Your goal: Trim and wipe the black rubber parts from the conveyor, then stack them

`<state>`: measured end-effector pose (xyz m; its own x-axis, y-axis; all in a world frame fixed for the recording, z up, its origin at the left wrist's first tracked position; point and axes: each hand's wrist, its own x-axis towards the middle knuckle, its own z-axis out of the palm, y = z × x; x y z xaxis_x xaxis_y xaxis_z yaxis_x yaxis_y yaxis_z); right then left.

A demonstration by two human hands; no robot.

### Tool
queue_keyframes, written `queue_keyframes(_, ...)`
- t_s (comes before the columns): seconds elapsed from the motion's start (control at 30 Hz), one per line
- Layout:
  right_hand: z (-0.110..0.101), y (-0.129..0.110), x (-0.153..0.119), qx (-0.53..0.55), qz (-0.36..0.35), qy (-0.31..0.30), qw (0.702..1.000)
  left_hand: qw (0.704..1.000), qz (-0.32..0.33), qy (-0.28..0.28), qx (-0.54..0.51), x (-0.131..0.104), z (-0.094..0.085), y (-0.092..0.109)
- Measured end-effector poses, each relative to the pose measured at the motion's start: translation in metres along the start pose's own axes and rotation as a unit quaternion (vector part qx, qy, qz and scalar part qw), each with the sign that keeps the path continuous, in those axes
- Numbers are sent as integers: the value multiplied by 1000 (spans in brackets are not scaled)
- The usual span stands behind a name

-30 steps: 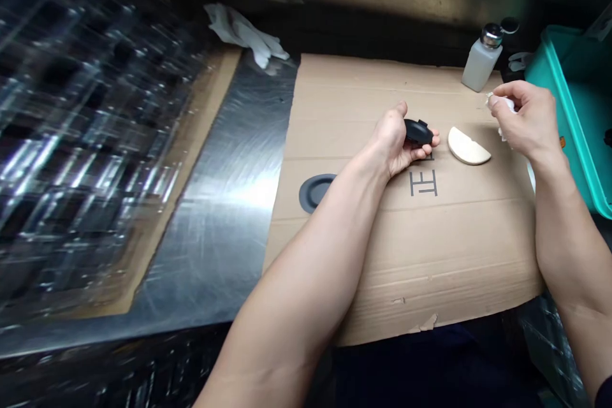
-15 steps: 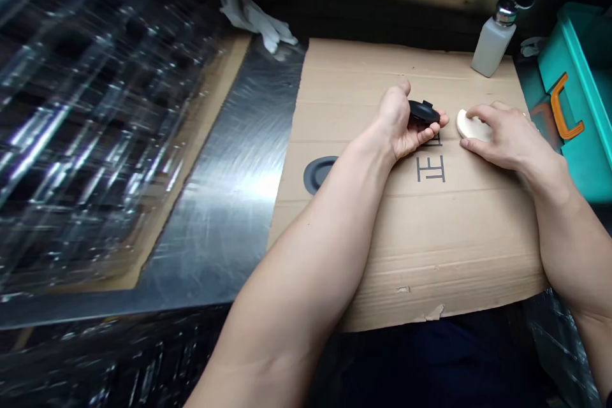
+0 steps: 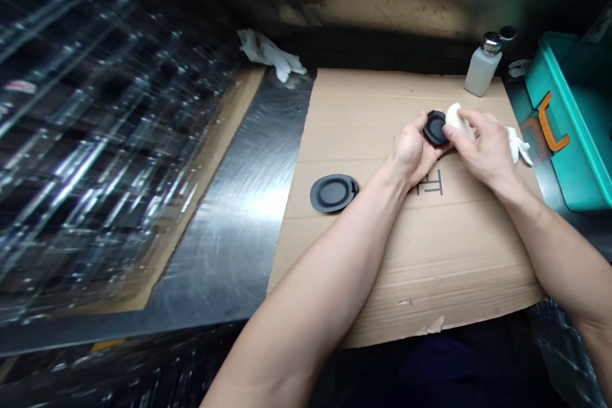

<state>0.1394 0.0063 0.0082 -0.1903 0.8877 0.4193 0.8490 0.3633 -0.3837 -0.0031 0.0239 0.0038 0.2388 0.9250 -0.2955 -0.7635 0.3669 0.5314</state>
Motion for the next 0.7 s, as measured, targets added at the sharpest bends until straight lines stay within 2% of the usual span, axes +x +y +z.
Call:
queue_keyframes(0.07,7,-18,-7,-2,4,-18,1000,999,-15,-32,-12,-4,2,-5)
queue_keyframes(0.17,10,-36,-10,-26,-8,-53,998,998,-26,-51,-25,-6,0,-6)
queue_keyframes(0.3,5,-42,-6,-86,52,-57,993,997,-12,-55,-44,-3,-4,-5)
queue_keyframes(0.37,4,-41,-5,-85,20,-70,994,998,-19,-43,-48,-1,-5,-5)
queue_keyframes(0.43,5,-36,-4,-87,-10,-75,993,997,-25,-40,-53,-1,-6,-6)
queue_keyframes(0.5,5,-24,0,-101,31,-60,993,996,-22,-53,-65,-2,-8,-7)
queue_keyframes(0.6,1,1,8,-61,97,9,993,994,-21,-69,-79,-3,-10,-5)
queue_keyframes(0.7,-6,19,10,47,111,76,990,995,-27,-59,-71,-1,-11,-3)
